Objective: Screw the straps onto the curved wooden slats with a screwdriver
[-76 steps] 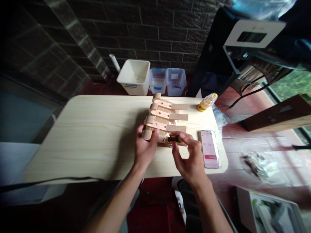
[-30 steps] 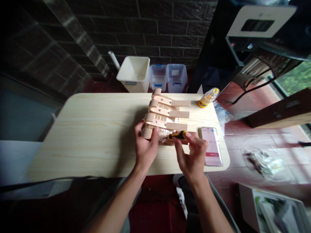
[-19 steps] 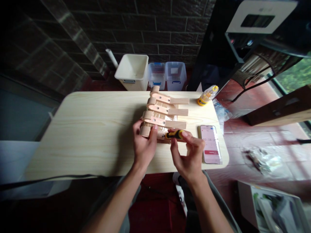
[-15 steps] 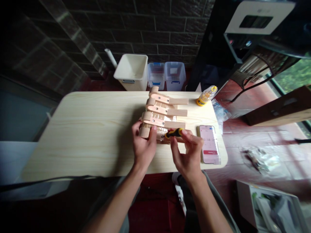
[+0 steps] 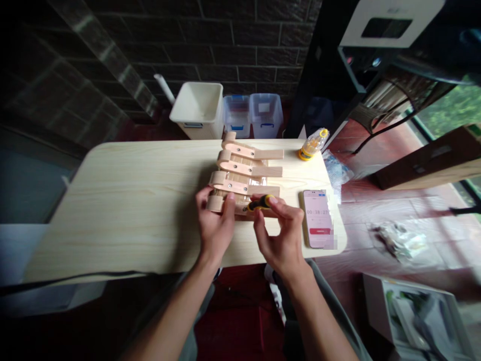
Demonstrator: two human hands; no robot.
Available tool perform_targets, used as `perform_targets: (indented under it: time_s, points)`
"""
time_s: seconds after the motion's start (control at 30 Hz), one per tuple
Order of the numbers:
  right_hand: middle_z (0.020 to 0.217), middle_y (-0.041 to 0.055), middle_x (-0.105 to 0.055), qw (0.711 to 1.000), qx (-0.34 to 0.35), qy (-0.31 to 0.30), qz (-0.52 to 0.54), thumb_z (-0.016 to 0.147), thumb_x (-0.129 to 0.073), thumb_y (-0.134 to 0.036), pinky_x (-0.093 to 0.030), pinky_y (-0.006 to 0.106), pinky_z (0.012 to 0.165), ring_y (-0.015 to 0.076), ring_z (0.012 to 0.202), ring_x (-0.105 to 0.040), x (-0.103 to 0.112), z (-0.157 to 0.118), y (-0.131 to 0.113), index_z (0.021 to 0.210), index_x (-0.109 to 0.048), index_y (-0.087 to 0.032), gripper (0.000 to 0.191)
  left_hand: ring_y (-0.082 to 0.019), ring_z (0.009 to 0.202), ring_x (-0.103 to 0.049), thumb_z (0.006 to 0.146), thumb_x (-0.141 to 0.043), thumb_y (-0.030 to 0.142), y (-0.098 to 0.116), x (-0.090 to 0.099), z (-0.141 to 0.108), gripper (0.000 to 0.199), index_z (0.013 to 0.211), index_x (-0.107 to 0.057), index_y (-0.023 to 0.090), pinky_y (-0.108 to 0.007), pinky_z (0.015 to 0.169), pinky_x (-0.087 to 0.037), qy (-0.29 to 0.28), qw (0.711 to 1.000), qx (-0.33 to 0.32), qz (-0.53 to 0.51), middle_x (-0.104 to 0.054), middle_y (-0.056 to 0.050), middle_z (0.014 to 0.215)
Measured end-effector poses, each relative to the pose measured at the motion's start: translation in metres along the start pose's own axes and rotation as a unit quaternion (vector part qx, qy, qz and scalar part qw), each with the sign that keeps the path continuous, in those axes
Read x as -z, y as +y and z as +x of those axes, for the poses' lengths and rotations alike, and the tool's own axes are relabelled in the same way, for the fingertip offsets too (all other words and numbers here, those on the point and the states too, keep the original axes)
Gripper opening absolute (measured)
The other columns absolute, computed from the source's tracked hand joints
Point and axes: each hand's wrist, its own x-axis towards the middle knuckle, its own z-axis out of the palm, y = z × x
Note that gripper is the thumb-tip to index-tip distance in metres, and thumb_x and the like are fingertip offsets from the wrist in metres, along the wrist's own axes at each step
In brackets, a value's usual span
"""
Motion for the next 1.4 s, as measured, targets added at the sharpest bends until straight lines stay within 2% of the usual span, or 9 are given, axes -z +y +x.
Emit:
perform_targets:
  time_s: [0.37, 0.57, 0.63, 0.9, 1.0, 1.07, 1.13, 1.27, 1.4]
  points:
    - [0.132, 0.0054, -0.065, 0.999, 0.020, 0.038, -0.015, 0.094, -0.071, 0.002, -0.075, 0.035, 0.083, 0.0205, 0.115, -0.079, 0.000, -0.004, 0.011, 0.147, -0.049, -0.037, 0.069, -0.030, 0.134, -0.066, 0.098, -0.074, 0.039, -0.002, -0.001, -0.003, 0.040, 0.129, -0.055, 0.022, -0.047, 0.119, -0.051, 0.012, 1.000, -0.021, 0.014, -0.068, -0.013, 0.123]
    - [0.136, 0.0096, -0.068, 1.000, -0.001, 0.003, 0.000, 0.097, -0.068, -0.001, -0.074, 0.046, 0.089, 0.0257, 0.127, -0.074, 0.002, 0.002, 0.001, 0.145, -0.046, -0.037, 0.064, -0.032, 0.137, -0.064, 0.096, -0.074, 0.042, -0.002, 0.000, -0.001, 0.043, 0.128, -0.055, 0.021, -0.051, 0.120, -0.049, 0.001, 1.000, -0.007, 0.001, -0.068, -0.015, 0.125]
    - [0.134, 0.0090, -0.069, 1.000, -0.007, -0.002, 0.007, 0.098, -0.067, 0.000, -0.073, 0.048, 0.091, 0.0259, 0.125, -0.076, 0.003, 0.002, 0.000, 0.145, -0.046, -0.037, 0.063, -0.032, 0.139, -0.063, 0.096, -0.074, 0.041, -0.002, 0.000, -0.001, 0.043, 0.128, -0.054, 0.021, -0.051, 0.122, -0.048, 0.004, 1.000, -0.008, 0.001, -0.067, -0.015, 0.126]
    - [0.131, 0.0027, -0.059, 0.998, -0.012, 0.063, -0.025, 0.093, -0.076, -0.002, -0.073, 0.033, 0.085, 0.0156, 0.107, -0.079, 0.003, -0.002, 0.012, 0.140, -0.052, -0.037, 0.063, -0.032, 0.136, -0.065, 0.096, -0.074, 0.040, 0.000, -0.001, -0.003, 0.042, 0.128, -0.055, 0.021, -0.050, 0.119, -0.051, 0.017, 1.000, -0.016, 0.016, -0.067, -0.014, 0.122]
    - [0.131, 0.0038, -0.063, 0.999, -0.001, 0.041, -0.013, 0.093, -0.074, -0.001, -0.072, 0.039, 0.090, 0.0184, 0.113, -0.077, 0.004, 0.001, 0.008, 0.140, -0.051, -0.038, 0.064, -0.031, 0.135, -0.066, 0.096, -0.074, 0.041, 0.000, -0.001, -0.003, 0.041, 0.127, -0.055, 0.022, -0.049, 0.118, -0.052, 0.015, 1.000, -0.022, 0.016, -0.067, -0.014, 0.122]
    - [0.138, 0.0073, -0.065, 1.000, -0.002, 0.007, 0.006, 0.095, -0.070, -0.001, -0.070, 0.047, 0.094, 0.0225, 0.121, -0.075, 0.004, 0.003, 0.004, 0.142, -0.049, -0.038, 0.063, -0.031, 0.136, -0.065, 0.096, -0.074, 0.041, -0.001, -0.001, -0.002, 0.041, 0.127, -0.054, 0.022, -0.049, 0.118, -0.052, 0.012, 1.000, -0.018, 0.011, -0.067, -0.014, 0.122]
    - [0.142, 0.0099, -0.065, 1.000, -0.010, -0.010, 0.020, 0.097, -0.067, -0.001, -0.071, 0.050, 0.093, 0.0250, 0.125, -0.075, 0.004, 0.004, 0.000, 0.143, -0.047, -0.038, 0.062, -0.031, 0.139, -0.064, 0.096, -0.074, 0.041, -0.001, -0.001, -0.002, 0.041, 0.127, -0.054, 0.022, -0.051, 0.120, -0.050, 0.012, 1.000, -0.015, 0.008, -0.067, -0.014, 0.123]
    - [0.128, 0.0073, -0.073, 1.000, -0.023, -0.003, 0.020, 0.098, -0.066, -0.001, -0.073, 0.043, 0.085, 0.0237, 0.117, -0.079, 0.004, 0.004, 0.001, 0.143, -0.047, -0.036, 0.060, -0.033, 0.141, -0.062, 0.097, -0.072, 0.038, 0.000, -0.001, -0.003, 0.040, 0.128, -0.055, 0.021, -0.053, 0.121, -0.049, 0.012, 1.000, -0.021, 0.012, -0.068, -0.015, 0.121]
    - [0.126, 0.0039, -0.069, 0.999, -0.028, 0.028, 0.011, 0.097, -0.070, -0.003, -0.074, 0.034, 0.080, 0.0185, 0.105, -0.082, 0.004, 0.003, 0.005, 0.138, -0.050, -0.035, 0.057, -0.032, 0.139, -0.064, 0.096, -0.073, 0.038, 0.001, -0.001, -0.004, 0.040, 0.127, -0.055, 0.022, -0.051, 0.121, -0.049, 0.018, 1.000, -0.018, 0.014, -0.067, -0.014, 0.121]
